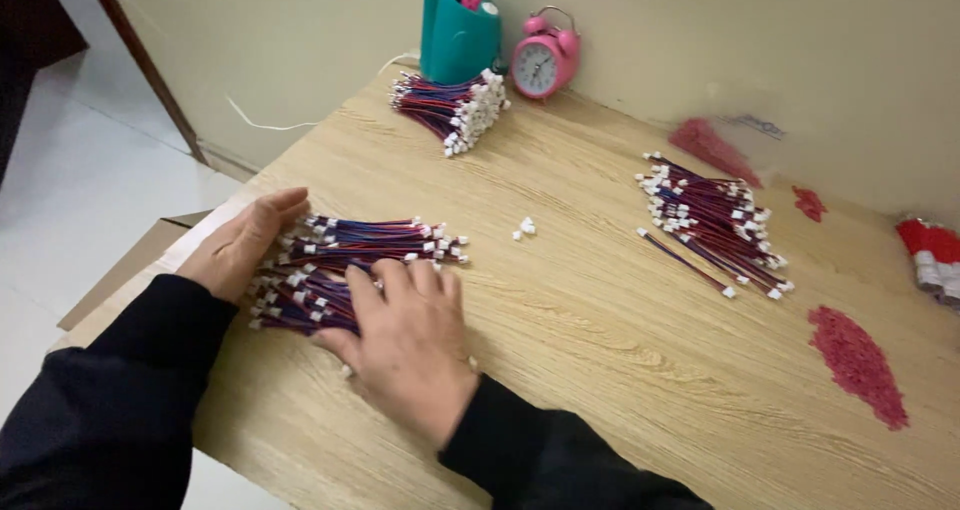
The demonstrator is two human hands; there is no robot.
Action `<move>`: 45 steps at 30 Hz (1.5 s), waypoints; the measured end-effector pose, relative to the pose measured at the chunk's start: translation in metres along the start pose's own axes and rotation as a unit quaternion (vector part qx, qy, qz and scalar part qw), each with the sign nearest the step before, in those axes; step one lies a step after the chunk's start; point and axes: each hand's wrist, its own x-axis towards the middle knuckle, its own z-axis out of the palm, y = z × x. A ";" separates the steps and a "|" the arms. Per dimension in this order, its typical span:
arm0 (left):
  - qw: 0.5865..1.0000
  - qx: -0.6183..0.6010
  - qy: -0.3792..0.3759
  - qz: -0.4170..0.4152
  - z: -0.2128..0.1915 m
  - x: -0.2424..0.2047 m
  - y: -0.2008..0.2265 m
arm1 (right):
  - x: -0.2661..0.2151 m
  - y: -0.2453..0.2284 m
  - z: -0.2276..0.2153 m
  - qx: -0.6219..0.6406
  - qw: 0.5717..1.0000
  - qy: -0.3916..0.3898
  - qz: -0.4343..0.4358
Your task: Assembling electronic wire harnesses by manually attaching plastic connectors to the ends of wires
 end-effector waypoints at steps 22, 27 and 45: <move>0.900 0.340 -0.078 0.260 0.245 0.093 0.083 | -0.196 0.214 -0.108 -0.098 0.974 0.083 0.185; 0.889 0.450 -0.051 0.069 0.291 0.073 0.146 | -0.249 0.257 -0.167 -0.141 0.931 0.047 0.332; 0.890 0.437 0.126 -0.041 0.354 0.234 0.097 | -0.262 0.285 -0.140 -0.204 0.936 0.183 0.219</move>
